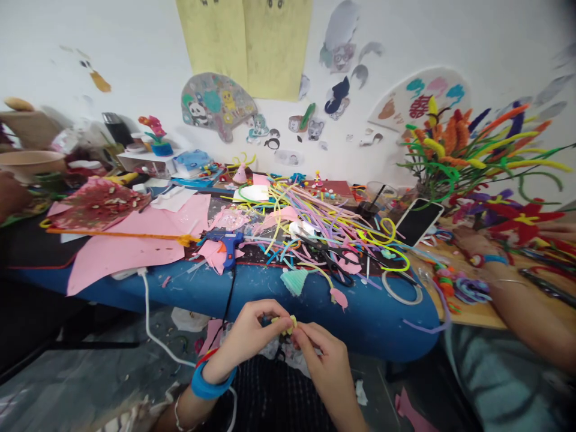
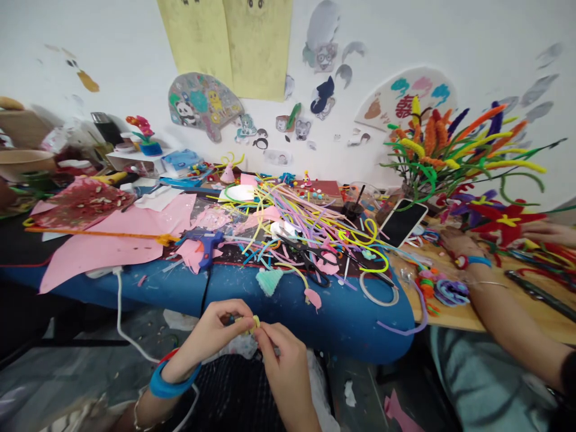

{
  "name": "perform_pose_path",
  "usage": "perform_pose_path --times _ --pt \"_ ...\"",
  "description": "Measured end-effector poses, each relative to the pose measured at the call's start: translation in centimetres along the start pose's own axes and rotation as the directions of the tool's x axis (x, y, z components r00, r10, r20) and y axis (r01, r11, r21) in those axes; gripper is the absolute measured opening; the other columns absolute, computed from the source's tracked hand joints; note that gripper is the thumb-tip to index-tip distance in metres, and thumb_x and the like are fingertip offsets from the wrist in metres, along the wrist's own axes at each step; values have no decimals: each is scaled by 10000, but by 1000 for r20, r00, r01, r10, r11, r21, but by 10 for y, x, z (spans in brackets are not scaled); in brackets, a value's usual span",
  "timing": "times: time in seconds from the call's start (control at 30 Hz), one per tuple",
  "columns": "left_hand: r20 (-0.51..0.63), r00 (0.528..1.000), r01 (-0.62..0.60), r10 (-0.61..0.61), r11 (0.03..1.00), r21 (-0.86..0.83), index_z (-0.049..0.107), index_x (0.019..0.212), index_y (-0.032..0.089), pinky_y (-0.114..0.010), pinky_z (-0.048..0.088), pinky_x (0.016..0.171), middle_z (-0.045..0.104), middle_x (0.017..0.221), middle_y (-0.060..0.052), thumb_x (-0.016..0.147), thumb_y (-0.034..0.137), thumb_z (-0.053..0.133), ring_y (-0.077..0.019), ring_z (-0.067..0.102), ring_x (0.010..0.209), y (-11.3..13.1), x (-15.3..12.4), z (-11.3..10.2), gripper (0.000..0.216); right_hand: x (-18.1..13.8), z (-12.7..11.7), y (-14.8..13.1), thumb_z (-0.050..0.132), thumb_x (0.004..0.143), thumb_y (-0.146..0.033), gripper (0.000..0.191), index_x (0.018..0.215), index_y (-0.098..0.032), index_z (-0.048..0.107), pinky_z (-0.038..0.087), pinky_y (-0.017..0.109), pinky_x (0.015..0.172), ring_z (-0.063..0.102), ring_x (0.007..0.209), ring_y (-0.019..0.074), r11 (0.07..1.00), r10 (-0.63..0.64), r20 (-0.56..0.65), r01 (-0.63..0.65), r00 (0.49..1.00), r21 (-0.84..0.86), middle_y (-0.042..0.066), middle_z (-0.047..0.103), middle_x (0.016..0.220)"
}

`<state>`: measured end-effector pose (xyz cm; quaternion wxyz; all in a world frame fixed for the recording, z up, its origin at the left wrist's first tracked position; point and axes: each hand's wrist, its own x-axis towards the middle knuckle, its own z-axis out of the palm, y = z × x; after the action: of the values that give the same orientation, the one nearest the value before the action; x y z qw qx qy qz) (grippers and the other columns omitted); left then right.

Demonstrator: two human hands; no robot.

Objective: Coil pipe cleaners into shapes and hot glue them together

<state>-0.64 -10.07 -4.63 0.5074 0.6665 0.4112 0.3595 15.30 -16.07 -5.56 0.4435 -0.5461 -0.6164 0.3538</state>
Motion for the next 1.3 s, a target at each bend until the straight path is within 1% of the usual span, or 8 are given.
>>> perform_pose_path --times 0.2,0.3,0.43,0.6,0.8,1.0,1.17,1.3 --pt "-8 1000 -20 20 1000 2 739 716 132 -250 454 627 716 718 -63 806 273 682 -165 617 676 1 -2 -1 177 -6 4 -4 427 969 -248 268 905 -192 681 439 218 670 620 717 143 985 -96 -19 92 995 -149 20 654 763" --pt "57 998 20 -17 998 -61 756 731 122 -246 451 630 722 728 -69 809 284 675 -159 616 673 1 0 -5 197 -7 3 -6 407 970 -257 289 834 -186 653 423 226 628 607 676 146 975 -93 -9 89 996 -205 21 634 730" --pt "221 968 170 -120 960 -222 766 883 133 -222 433 584 723 735 -51 800 312 684 -128 596 610 -1 4 -11 214 -6 -1 -10 408 960 -267 298 743 -189 598 417 221 609 601 651 141 981 -63 62 74 996 -181 12 613 693" --pt "344 931 233 -119 920 -314 729 754 126 -230 444 592 669 663 -32 766 376 721 -125 578 592 -3 6 -14 251 -6 -3 -16 419 945 -272 324 659 -196 553 415 215 592 593 610 132 990 -20 128 38 992 -138 0 596 641" --pt "239 965 167 -106 954 -250 683 718 114 -211 401 550 609 614 -7 792 402 688 -101 512 544 2 0 -9 297 -6 -1 -19 431 941 -290 322 665 -193 564 425 212 582 589 599 133 997 2 122 7 993 -80 3 597 628" --pt "186 972 193 -144 939 -284 710 828 120 -231 444 613 682 728 -35 774 332 711 -130 586 629 2 0 -4 219 -5 -2 -14 446 943 -339 327 707 -180 607 447 212 566 587 590 138 997 78 78 -78 994 -7 11 609 634" --pt "113 977 209 -182 931 -300 681 694 119 -218 422 563 648 608 -8 744 299 728 -117 564 565 2 1 -1 192 -4 -2 -11 511 914 -296 235 772 -180 659 489 217 596 624 631 147 998 59 94 -55 994 -35 16 648 682" --pt "26 974 221 -227 909 -352 664 666 125 -218 412 543 639 581 -2 721 327 741 -113 550 534 5 3 0 223 -5 1 -8 597 861 -232 91 893 -193 672 529 231 634 656 672 155 990 -60 -22 57 998 -130 20 683 756"
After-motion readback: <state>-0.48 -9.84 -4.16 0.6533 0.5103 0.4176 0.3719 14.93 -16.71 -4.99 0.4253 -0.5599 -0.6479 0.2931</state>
